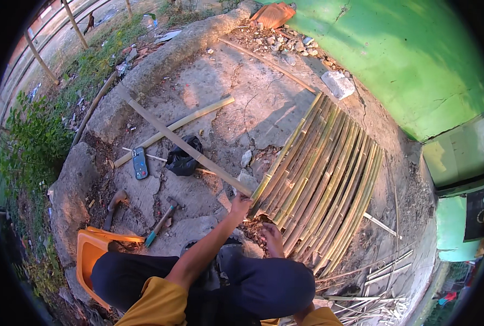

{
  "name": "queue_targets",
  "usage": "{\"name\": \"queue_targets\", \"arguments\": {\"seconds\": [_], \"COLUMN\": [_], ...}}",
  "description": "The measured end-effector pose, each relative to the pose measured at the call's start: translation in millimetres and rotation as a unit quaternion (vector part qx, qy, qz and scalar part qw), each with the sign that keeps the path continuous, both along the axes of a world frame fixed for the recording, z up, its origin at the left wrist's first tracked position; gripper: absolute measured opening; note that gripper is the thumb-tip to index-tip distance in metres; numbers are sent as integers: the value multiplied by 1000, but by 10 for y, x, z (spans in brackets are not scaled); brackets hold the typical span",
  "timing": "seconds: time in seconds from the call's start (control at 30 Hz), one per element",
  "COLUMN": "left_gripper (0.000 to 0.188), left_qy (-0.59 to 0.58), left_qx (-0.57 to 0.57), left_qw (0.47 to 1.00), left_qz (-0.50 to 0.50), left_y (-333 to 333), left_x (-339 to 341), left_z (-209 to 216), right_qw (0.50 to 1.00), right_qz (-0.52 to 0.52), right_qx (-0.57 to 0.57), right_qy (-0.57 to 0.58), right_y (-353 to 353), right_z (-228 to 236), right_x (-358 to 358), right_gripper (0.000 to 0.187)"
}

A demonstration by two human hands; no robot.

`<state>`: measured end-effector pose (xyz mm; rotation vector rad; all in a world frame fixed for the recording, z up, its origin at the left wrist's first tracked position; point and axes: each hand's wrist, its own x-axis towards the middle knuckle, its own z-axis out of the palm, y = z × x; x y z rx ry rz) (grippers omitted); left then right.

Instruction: The person assembles a bamboo mat by hammering thin bamboo slats onto a wooden support frame.

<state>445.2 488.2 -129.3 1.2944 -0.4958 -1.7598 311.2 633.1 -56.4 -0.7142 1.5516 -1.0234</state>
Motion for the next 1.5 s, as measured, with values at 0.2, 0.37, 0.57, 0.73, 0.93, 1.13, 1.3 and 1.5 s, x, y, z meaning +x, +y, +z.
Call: {"name": "queue_targets", "arguments": {"seconds": [0.2, 0.37, 0.57, 0.73, 0.93, 1.13, 1.3, 1.5], "left_gripper": [36, 32, 20, 14, 16, 18, 20, 21], "left_qy": [-121, -258, -280, -289, -261, -262, -282, -317], "left_qx": [-56, -24, -148, -193, -191, -189, -240, -239], "left_qw": [989, 966, 948, 937, 945, 946, 925, 918], "left_qz": [-60, 18, -36, -42, -42, -35, -81, 4], "left_y": [29, 172, 166, 211, 250, 221, 172, 75], "left_x": [134, 11, 252, 179, 184, 220, 317, 873], "left_z": [-27, 252, 231, 327, 354, 265, 304, 540], "right_qw": [990, 960, 929, 890, 825, 833, 835, 770], "right_qz": [79, 133, 166, 192, 235, 225, 243, 247], "right_qx": [-32, -42, -130, -176, -198, -212, -179, -259], "right_qy": [112, 244, 303, 374, 474, 459, 461, 527], "right_y": [-147, -267, -608, -936, -1083, -1281, -1303, -1555], "right_z": [200, 314, 351, 327, 264, 192, 280, 319], "right_x": [-72, -123, -51, -8, 33, 51, 120, 279], "right_gripper": [26, 22, 20, 24, 27, 17, 15, 16]}}
